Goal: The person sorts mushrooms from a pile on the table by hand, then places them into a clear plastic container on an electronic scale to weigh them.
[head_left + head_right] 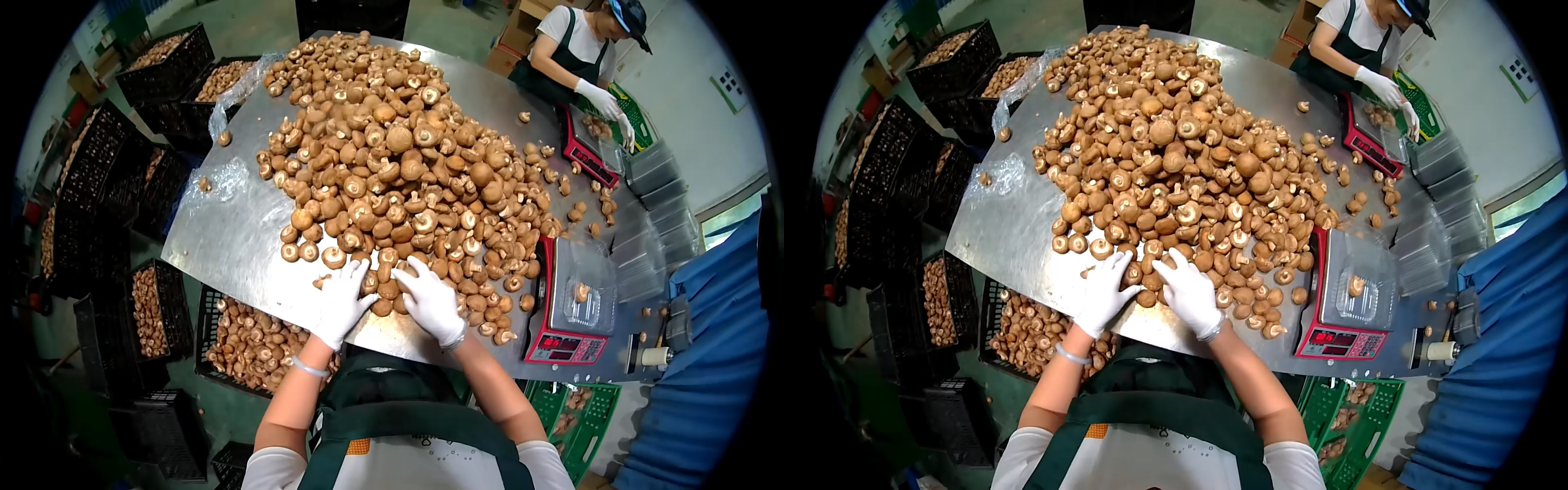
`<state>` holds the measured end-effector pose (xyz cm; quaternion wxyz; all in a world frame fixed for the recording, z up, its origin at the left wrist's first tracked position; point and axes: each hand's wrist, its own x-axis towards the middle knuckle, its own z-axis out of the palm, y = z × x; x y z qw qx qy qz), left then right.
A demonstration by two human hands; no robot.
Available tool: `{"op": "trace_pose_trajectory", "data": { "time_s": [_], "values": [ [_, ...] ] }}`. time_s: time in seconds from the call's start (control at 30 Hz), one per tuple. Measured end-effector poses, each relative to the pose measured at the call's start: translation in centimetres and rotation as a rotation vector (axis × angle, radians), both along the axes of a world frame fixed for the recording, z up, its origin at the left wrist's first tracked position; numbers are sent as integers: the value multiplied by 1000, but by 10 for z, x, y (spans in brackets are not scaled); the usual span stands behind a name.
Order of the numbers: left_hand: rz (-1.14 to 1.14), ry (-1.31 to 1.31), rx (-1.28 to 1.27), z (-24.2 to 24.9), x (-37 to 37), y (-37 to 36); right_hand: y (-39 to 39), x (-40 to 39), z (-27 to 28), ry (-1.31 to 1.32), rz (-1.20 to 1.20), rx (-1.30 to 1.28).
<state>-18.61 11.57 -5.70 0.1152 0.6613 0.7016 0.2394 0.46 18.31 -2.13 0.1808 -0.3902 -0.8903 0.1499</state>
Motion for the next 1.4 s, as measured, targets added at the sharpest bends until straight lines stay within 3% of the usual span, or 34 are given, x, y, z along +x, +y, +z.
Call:
{"op": "trace_pose_trajectory", "data": {
  "time_s": [0.03,0.1,0.23,0.27,0.3,0.37,0.4,0.43,0.47,0.5,0.6,0.77,0.83,0.87,0.9,0.97,1.17,1.23,1.3,1.37,1.4],
  "values": [
    [-24,-5,37,-14,0,2,-1,-4,-9,-124,-11,167],
    [-13,-121,38,-19,0,5,-2,-15,-15,-566,14,31],
    [32,-410,196,-40,-9,1,-1,-32,-52,-467,-24,272],
    [82,-577,121,-42,-12,2,2,-35,-54,-465,-39,320],
    [160,-854,-112,-12,-10,1,3,-37,-55,-455,-39,356],
    [228,-1430,-239,11,-11,3,5,-40,-57,-467,-24,382],
    [103,-1647,-202,11,-12,7,8,-40,-60,-495,-20,376],
    [126,-1740,-213,24,-11,3,9,-41,-64,-519,1,360],
    [-25,-1933,-219,-4,-21,9,9,-39,-58,-457,44,298],
    [-143,-2039,-143,26,-10,12,11,-35,-53,-398,83,230],
    [-145,-2331,-208,0,-17,6,15,-18,-36,-329,159,187],
    [-169,-2373,-226,15,-10,4,20,1,-21,-134,55,15],
    [-10,-2366,-217,15,-6,0,21,15,-24,412,-3,-341],
    [-82,-2357,-227,11,-7,1,22,23,-24,481,-33,-556],
    [-68,-2400,-244,8,-5,0,22,31,-23,479,-53,-537],
    [-135,-2377,-238,2,3,1,17,44,-14,849,-217,-1149],
    [-188,-2207,-301,29,65,27,25,126,40,984,-380,-888],
    [-249,-2217,-348,29,90,42,35,169,63,913,-440,-452],
    [-328,-2228,-422,35,119,58,49,221,78,669,-571,-83],
    [-369,-2151,-467,45,152,72,55,268,89,578,-644,-3],
    [-282,-2050,-504,54,169,76,57,286,93,573,-686,41]
  ]
}}
